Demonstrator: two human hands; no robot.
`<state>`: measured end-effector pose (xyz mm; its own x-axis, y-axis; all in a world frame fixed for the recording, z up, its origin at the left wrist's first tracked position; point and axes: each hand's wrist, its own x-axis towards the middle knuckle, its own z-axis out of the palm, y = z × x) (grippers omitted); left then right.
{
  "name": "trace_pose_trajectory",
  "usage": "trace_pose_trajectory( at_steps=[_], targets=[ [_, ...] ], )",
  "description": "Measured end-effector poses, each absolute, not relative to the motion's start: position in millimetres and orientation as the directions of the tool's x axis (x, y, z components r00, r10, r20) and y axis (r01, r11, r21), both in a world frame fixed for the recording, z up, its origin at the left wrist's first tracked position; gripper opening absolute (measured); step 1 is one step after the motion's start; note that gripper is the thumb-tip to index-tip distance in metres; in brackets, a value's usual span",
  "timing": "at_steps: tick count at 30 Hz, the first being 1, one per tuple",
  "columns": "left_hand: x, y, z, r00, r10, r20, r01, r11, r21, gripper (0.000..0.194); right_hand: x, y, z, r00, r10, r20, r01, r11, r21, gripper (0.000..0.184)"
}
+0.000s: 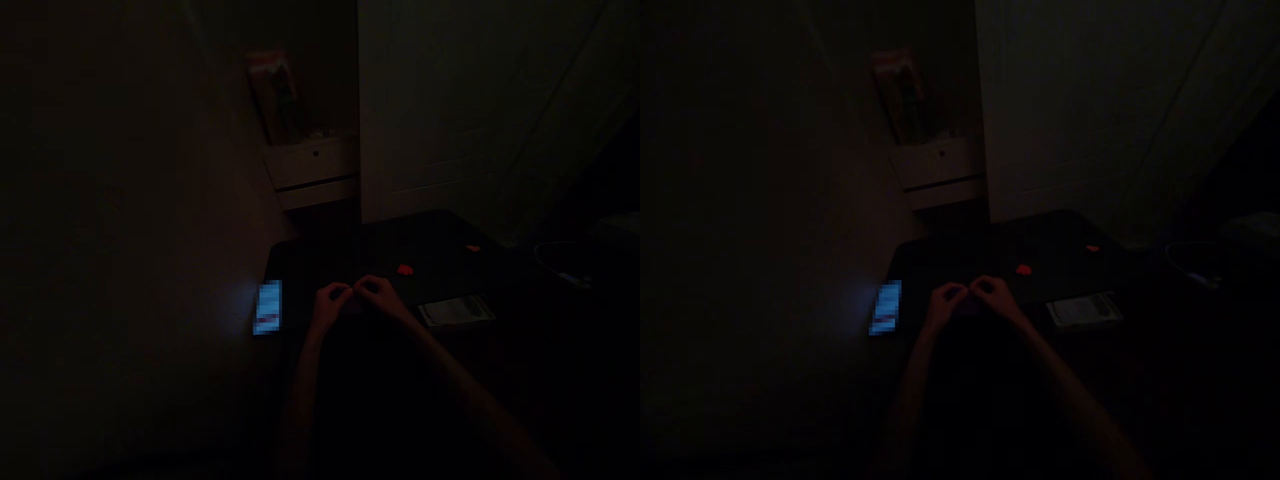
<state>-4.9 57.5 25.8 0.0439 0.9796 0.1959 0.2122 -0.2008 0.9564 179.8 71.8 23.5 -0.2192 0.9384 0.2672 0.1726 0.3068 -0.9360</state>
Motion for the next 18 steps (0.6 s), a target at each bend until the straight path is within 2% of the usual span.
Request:
trace_pose_trajectory(
  at_steps=[12, 18],
  targets=[
    [-5.0, 58.3, 20.0, 0.083, 0.982, 0.170, 0.201, -0.184, 0.962, 0.026, 182.2, 75.1, 17.8, -0.199, 0.939, 0.280, 0.171, 0.315, -0.934, 0.024],
    [-5.5, 59.2, 20.7, 0.019, 0.986, 0.166, 0.170, -0.166, 0.971, 0.028, 179.2, 74.0, 21.4, -0.183, 0.943, 0.278, 0.192, 0.312, -0.930, 0.026]
  ],
)
